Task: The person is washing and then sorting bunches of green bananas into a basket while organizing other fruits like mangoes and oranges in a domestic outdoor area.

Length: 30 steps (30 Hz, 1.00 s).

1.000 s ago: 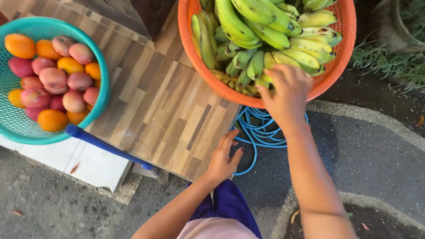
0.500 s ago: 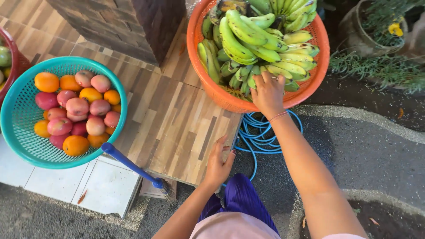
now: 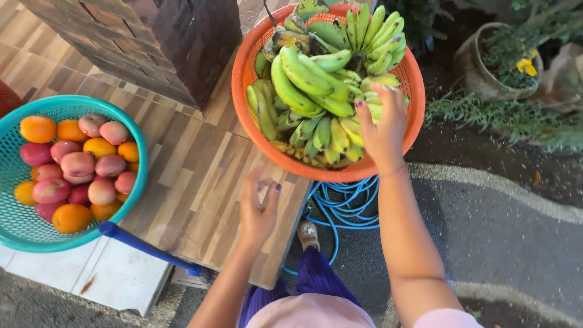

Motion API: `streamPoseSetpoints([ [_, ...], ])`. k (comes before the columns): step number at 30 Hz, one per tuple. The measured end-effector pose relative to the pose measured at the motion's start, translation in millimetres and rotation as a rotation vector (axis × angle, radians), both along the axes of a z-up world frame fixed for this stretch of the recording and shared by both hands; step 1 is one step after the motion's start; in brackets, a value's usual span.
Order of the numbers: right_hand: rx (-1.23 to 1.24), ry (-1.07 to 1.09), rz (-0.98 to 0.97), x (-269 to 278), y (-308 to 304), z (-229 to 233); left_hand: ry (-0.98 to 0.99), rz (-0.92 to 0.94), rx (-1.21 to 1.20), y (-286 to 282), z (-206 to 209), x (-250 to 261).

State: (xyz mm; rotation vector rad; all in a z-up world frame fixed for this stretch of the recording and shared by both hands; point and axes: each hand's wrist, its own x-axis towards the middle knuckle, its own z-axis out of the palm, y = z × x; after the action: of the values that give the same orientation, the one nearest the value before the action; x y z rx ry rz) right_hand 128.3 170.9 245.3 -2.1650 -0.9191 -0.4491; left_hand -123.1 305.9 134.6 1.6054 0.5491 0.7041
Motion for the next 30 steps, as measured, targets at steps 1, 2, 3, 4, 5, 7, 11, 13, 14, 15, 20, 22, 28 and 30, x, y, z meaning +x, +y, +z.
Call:
streamPoseSetpoints([
  [1, -0.002, 0.007, 0.014, 16.9, 5.1, -11.3, 0.007, 0.014, -0.002, 2.9, 8.7, 9.8],
  [2, -0.030, -0.013, 0.101, 34.6, 10.2, -22.6, 0.046, 0.049, 0.032, 5.7, 17.5, 20.6],
  [3, -0.054, -0.041, 0.182, 55.5, 16.5, -32.6, 0.078, 0.079, 0.070, 11.3, 26.0, 36.0],
  [4, -0.050, -0.044, 0.192, 55.0, 23.4, -37.5, 0.077, 0.088, 0.073, 13.7, 27.8, 52.8],
  [5, -0.145, 0.013, 0.203, 52.3, 27.5, -43.2, 0.035, 0.101, 0.067, 13.9, 29.5, 67.4],
  [7, -0.243, 0.080, 0.224, 36.7, 32.8, -43.2, 0.006, 0.121, 0.058, 15.6, 31.1, 95.9],
  [11, -0.412, 0.141, 0.284, -3.5, 35.0, -11.0, 0.100, 0.210, 0.052, 19.7, 22.6, 145.9],
  [13, -0.437, 0.148, 0.354, -7.8, 30.4, 0.7, 0.119, 0.257, 0.082, 20.5, 16.3, 161.4],
  [14, -0.357, 0.084, 0.423, -4.6, 26.2, 2.9, 0.177, 0.323, 0.094, 21.2, 14.6, 165.9],
  [15, -0.272, 0.021, 0.492, -2.3, 23.6, 5.2, 0.237, 0.390, 0.107, 23.5, 13.4, 169.1],
  [20, -0.112, 0.266, 0.523, 77.7, 11.4, 4.6, 0.256, 0.445, -0.027, 31.6, 24.9, 175.2],
  [22, -0.120, 0.206, 0.478, 109.0, 16.0, 14.4, 0.277, 0.454, -0.132, 31.5, 28.2, 175.2],
  [28, -0.401, 0.119, 0.421, 195.6, 78.8, -12.1, 0.140, 0.508, -0.241, 30.2, 28.4, 172.4],
  [30, -0.572, 0.083, 0.335, 217.7, 111.9, -31.8, 0.173, 0.543, -0.076, 30.9, 22.5, 170.4],
])
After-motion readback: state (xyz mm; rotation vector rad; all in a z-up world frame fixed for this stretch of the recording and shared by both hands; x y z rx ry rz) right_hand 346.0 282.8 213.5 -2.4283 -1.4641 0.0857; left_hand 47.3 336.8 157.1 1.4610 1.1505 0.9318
